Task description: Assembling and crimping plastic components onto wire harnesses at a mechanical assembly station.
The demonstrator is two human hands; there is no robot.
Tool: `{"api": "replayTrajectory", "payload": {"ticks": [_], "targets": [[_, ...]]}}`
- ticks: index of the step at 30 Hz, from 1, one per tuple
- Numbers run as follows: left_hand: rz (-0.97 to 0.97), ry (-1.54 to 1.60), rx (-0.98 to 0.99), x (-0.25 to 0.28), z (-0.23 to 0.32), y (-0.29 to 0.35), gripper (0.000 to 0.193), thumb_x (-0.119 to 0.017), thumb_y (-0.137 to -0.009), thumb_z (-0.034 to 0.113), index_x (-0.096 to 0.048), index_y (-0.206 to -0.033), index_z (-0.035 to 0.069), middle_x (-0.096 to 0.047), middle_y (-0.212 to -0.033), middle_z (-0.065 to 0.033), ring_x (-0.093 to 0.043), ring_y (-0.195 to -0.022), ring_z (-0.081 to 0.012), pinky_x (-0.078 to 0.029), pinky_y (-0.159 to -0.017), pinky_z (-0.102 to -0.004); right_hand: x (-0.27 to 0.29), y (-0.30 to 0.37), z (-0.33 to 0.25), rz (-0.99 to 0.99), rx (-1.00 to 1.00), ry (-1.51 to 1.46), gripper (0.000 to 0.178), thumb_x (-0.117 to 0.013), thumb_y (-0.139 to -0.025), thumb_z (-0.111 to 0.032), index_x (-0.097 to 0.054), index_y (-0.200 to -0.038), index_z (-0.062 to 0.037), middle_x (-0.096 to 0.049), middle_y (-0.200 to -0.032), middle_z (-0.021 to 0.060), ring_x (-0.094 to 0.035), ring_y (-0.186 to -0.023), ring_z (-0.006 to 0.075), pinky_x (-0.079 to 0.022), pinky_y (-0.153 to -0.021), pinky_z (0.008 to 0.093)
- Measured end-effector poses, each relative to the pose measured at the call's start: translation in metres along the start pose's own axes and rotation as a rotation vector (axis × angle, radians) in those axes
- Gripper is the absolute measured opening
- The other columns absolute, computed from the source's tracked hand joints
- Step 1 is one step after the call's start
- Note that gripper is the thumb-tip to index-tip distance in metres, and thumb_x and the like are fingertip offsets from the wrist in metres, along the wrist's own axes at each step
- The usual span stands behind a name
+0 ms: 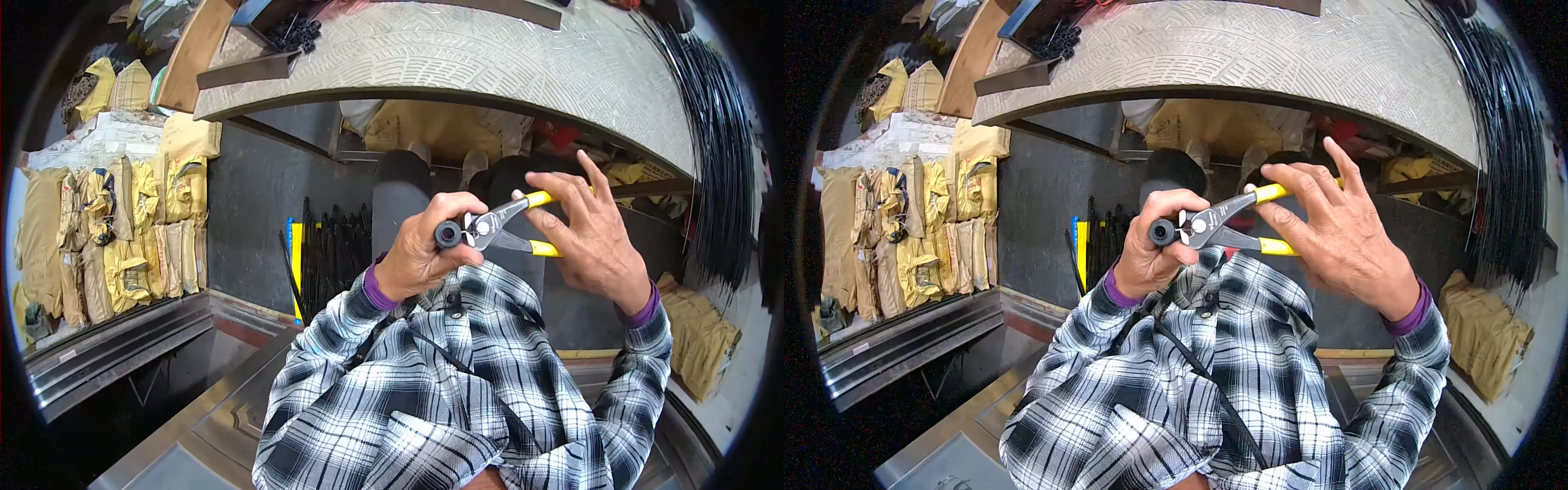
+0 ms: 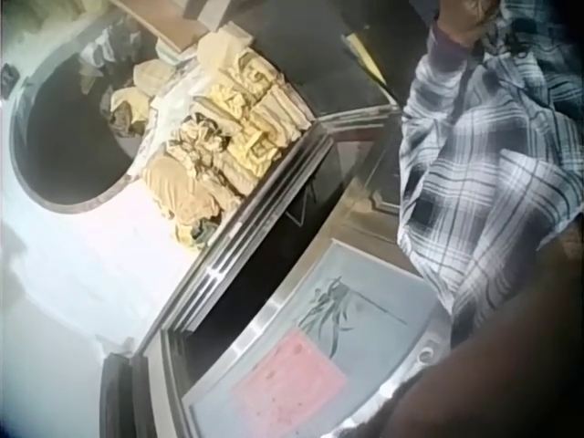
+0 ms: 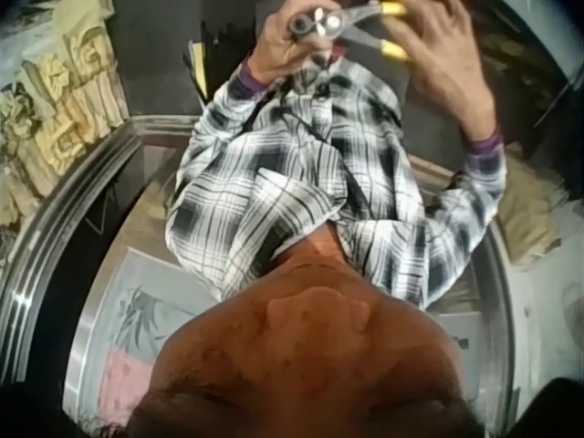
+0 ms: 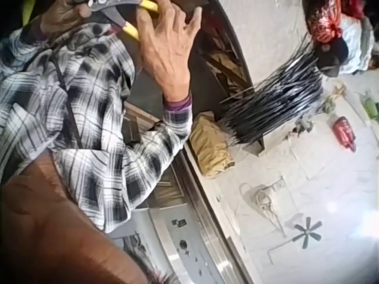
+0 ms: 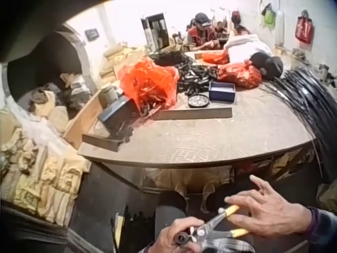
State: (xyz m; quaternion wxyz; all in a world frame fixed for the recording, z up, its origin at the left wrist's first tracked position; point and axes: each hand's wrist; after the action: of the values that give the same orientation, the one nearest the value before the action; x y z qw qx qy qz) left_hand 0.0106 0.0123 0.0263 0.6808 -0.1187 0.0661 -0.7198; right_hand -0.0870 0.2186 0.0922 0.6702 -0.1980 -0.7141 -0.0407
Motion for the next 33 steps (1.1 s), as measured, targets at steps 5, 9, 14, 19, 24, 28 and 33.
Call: {"api": "replayTrajectory", "payload": {"ticks": [5,9,14,19,24,28,33], "targets": [[0.136,-0.054,-0.064,0.002,0.003,-0.003,0.055,-0.050,-0.082,0.050,-0.048,-0.109,0.002,-0.054,-0.087,-0.0066,-0.051,-0.069,-0.0129,-0.042,-0.062,-0.0237,-0.017,-0.004,0.002,-0.014,-0.011,-0.139,0.030,-0.062,-0.060,-0.005,-0.055,-0.089,-0.0051,-0.050,-0.089,0.0115,-0.054,-0.074,0.0257,-0.045,-0.060,0.0353],[0.251,-0.139,-0.069,0.000,0.003,-0.008,0.065,-0.030,-0.087,0.058,-0.049,-0.107,-0.001,-0.053,-0.076,-0.0063,-0.050,-0.064,-0.0106,-0.041,-0.059,-0.0224,-0.054,-0.003,-0.001,0.166,-0.050,-0.326,0.022,-0.064,-0.062,-0.003,-0.051,-0.078,-0.0012,-0.050,-0.082,0.0135,-0.053,-0.069,0.0273,-0.044,-0.055,0.0333],[0.329,-0.054,-0.041,0.003,-0.016,-0.013,0.068,-0.028,-0.088,0.057,-0.049,-0.107,-0.004,-0.046,-0.064,-0.0014,-0.041,-0.055,-0.0080,-0.035,-0.052,-0.0220,-0.072,-0.013,-0.004,0.142,-0.512,-1.303,0.013,-0.058,-0.080,-0.010,-0.057,-0.078,0.0029,-0.058,-0.083,0.0091,-0.056,-0.061,0.0125,-0.044,-0.052,0.0248],[0.305,-0.066,-0.019,0.003,-0.021,-0.016,0.069,-0.026,-0.088,0.058,-0.051,-0.104,-0.005,-0.043,-0.059,-0.0018,-0.040,-0.053,-0.0091,-0.034,-0.051,-0.0233,-0.038,-0.088,0.084,0.454,-0.633,-0.869,0.020,-0.063,-0.080,-0.018,-0.063,-0.086,0.0010,-0.057,-0.067,-0.0009,-0.050,-0.060,0.0056,-0.040,-0.055,0.0211],[0.234,-0.006,-0.046,0.000,-0.021,-0.025,0.066,-0.027,-0.089,0.056,-0.052,-0.102,-0.004,-0.046,-0.060,-0.0033,-0.041,-0.052,-0.0092,-0.032,-0.049,-0.0231,-0.060,-0.174,0.218,0.464,-0.747,-0.263,0.022,-0.064,-0.074,-0.023,-0.063,-0.084,-0.0034,-0.059,-0.082,0.0153,-0.060,-0.082,0.0305,-0.046,-0.069,0.0384],[0.276,0.017,-0.056,0.011,-0.024,-0.028,0.064,-0.027,-0.090,0.054,-0.053,-0.100,-0.004,-0.047,-0.061,-0.0037,-0.041,-0.050,-0.0086,-0.031,-0.048,-0.0228,-0.064,-0.221,0.232,0.185,-0.726,0.134,0.026,-0.064,-0.074,-0.024,-0.063,-0.089,-0.0025,-0.055,-0.098,0.0154,-0.059,-0.084,0.0347,-0.047,-0.071,0.0431],[0.319,0.065,-0.050,0.024,-0.031,-0.032,0.064,-0.028,-0.090,0.054,-0.052,-0.099,-0.005,-0.046,-0.060,-0.0033,-0.040,-0.050,-0.0081,-0.030,-0.047,-0.0221,-0.079,-0.238,0.249,0.149,-0.728,0.190,0.021,-0.062,-0.075,-0.021,-0.064,-0.088,-0.0049,-0.055,-0.096,0.0149,-0.060,-0.083,0.0329,-0.047,-0.069,0.0428]]}}
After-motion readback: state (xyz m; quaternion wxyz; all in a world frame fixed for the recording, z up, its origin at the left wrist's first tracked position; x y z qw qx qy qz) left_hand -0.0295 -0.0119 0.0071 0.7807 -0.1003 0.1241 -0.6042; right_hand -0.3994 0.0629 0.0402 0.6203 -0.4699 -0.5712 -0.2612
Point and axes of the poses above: each hand's wrist, its own y-axis away from the middle knuckle, its own x-axis out of the back of the hand, z = x × y
